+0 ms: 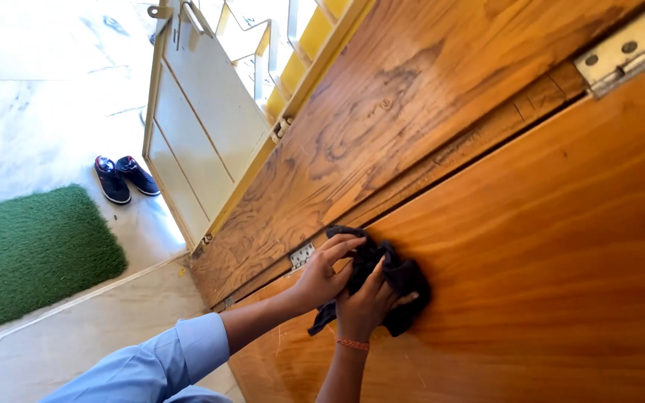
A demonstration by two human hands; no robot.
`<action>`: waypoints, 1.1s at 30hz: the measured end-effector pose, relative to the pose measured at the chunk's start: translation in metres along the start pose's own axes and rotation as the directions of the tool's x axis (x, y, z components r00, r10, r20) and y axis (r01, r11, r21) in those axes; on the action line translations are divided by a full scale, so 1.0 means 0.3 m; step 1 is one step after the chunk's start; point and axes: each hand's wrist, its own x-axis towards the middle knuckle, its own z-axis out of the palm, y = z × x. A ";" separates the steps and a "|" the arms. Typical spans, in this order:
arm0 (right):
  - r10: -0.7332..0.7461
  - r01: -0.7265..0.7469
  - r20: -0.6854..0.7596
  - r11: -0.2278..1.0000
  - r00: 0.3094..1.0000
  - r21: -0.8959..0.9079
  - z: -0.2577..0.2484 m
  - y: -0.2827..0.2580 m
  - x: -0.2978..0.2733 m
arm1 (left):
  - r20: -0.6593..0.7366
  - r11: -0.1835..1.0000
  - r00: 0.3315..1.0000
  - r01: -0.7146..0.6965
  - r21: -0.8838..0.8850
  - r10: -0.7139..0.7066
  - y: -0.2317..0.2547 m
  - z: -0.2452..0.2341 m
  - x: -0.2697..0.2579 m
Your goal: Wiping a wooden door and its frame with a cloth.
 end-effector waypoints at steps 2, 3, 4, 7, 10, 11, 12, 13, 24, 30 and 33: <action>-0.032 0.032 0.001 0.997 0.999 0.076 -0.022 -0.024 0.066 | 0.013 0.999 0.999 -0.041 -0.010 0.041 0.023 -0.028 0.056; -0.012 0.016 -0.090 0.999 0.996 0.039 -0.035 -0.034 0.081 | 0.035 0.997 0.996 -0.079 0.023 0.078 0.033 -0.039 0.078; 0.004 -0.003 -0.180 1.000 0.984 0.003 -0.046 -0.042 0.098 | 0.058 0.992 0.992 -0.117 0.055 0.114 0.041 -0.047 0.100; 0.167 -0.185 -0.235 0.981 0.958 -0.059 -0.010 -0.035 0.012 | 0.123 0.977 0.986 -0.134 0.166 0.115 -0.062 -0.052 0.087; 0.148 -0.164 -0.219 0.985 0.964 -0.057 0.074 -0.039 -0.134 | 0.181 0.973 0.982 -0.095 0.211 0.057 -0.185 -0.069 0.033; 0.160 -0.177 -0.210 0.982 0.965 -0.068 0.076 -0.047 -0.158 | 0.196 0.975 0.980 -0.087 0.205 0.046 -0.191 -0.077 0.032; 0.154 -0.171 -0.171 0.981 0.973 -0.093 0.076 -0.057 -0.182 | 0.224 0.974 0.974 -0.074 0.215 0.025 -0.195 -0.085 0.029; 0.148 -0.164 -0.138 0.980 0.979 -0.114 0.084 -0.066 -0.199 | 0.252 0.972 0.968 -0.068 0.227 0.009 -0.202 -0.094 0.036; 0.003 -0.021 -0.309 0.998 0.951 -0.056 0.007 -0.014 0.163 | 0.193 0.983 0.973 -0.147 0.106 0.125 -0.061 -0.089 0.220; 0.019 -0.039 -0.206 0.995 0.978 -0.094 0.115 -0.066 -0.045 | 0.302 0.967 0.950 -0.007 0.254 -0.073 -0.157 -0.116 0.153; 0.041 -0.053 -0.102 0.992 0.994 -0.112 0.099 -0.073 -0.131 | 0.358 0.938 0.919 0.031 0.346 -0.162 -0.153 -0.141 0.133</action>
